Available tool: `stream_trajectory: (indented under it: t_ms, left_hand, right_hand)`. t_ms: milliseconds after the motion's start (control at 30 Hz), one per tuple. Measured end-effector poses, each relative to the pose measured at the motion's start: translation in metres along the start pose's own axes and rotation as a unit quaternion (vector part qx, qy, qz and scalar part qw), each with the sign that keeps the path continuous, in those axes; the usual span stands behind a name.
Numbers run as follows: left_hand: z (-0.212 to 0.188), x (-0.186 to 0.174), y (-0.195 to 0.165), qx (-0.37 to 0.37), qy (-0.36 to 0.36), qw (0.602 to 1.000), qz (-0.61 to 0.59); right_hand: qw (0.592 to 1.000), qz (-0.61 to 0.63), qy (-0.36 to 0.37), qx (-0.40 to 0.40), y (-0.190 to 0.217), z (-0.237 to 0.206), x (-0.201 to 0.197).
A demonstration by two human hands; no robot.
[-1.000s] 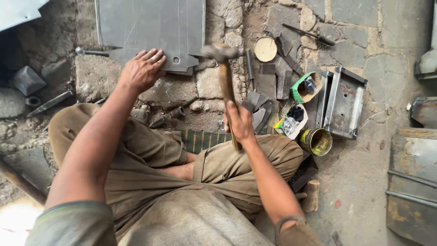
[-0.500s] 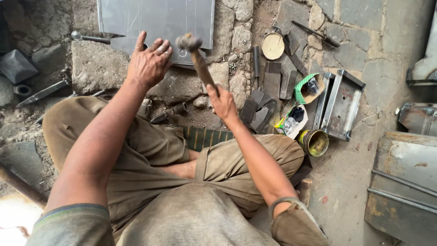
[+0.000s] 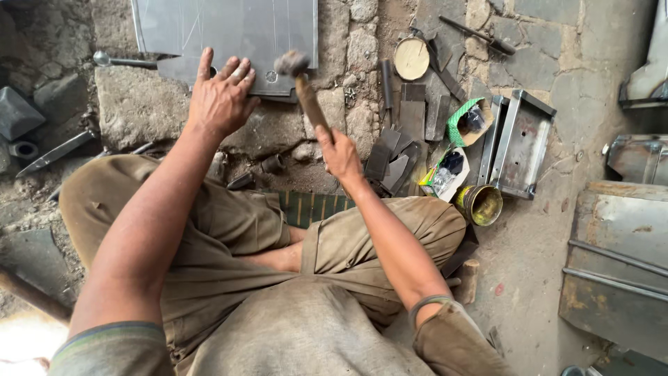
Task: The person sits cross-legged on the ground and uses a hammer and a metal punch to create holes in a flat metal sheet. They repeatedly position the punch on the sheet and strike it with the hammer to form circular holes.
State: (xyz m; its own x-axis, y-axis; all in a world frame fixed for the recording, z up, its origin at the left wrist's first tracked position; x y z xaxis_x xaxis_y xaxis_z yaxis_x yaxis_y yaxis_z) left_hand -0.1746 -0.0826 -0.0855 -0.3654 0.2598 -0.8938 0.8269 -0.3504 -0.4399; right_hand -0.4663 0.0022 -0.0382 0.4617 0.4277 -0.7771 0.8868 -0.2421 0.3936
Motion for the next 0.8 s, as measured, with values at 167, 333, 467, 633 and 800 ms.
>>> stream_trajectory:
  t_ms: [167,333,467,633,800]
  left_hand:
    - [0.003,-0.013,0.037,-0.043,-0.09,0.994,-0.047]
    - [0.009,-0.068,0.109,-0.33,-0.227,0.9,-0.17]
    - [0.031,-0.058,0.082,-0.391,-0.169,0.866,-0.261]
    - [0.053,-0.028,0.028,-0.385,-0.186,0.861,-0.275]
    - [0.054,-0.04,0.027,-0.435,-0.133,0.833,-0.314]
  right_hand:
    - [0.999,-0.024,-0.023,-0.025,0.004,0.007,-0.006]
    - [1.0,-0.011,-0.005,-0.002,0.018,0.0,-0.024]
    - [0.997,0.059,0.0,-0.049,0.032,-0.014,-0.03]
    - [0.989,0.07,-0.037,-0.126,0.041,-0.01,-0.023]
    - [0.997,0.045,0.006,-0.06,0.032,0.005,-0.008]
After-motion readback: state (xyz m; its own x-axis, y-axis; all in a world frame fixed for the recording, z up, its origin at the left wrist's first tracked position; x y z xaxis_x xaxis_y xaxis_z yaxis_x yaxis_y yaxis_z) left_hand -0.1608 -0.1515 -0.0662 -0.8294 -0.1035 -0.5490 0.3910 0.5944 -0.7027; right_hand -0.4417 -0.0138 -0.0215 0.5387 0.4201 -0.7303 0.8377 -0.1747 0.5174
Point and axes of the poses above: each hand's wrist, its own z-axis towards the middle knuckle, its own x-axis out of the palm, y = z × x, the point moved 1 cm from there along z, towards the middle knuckle, and after that the axes turned 15 degrees about -z, right-handed, at the moved point
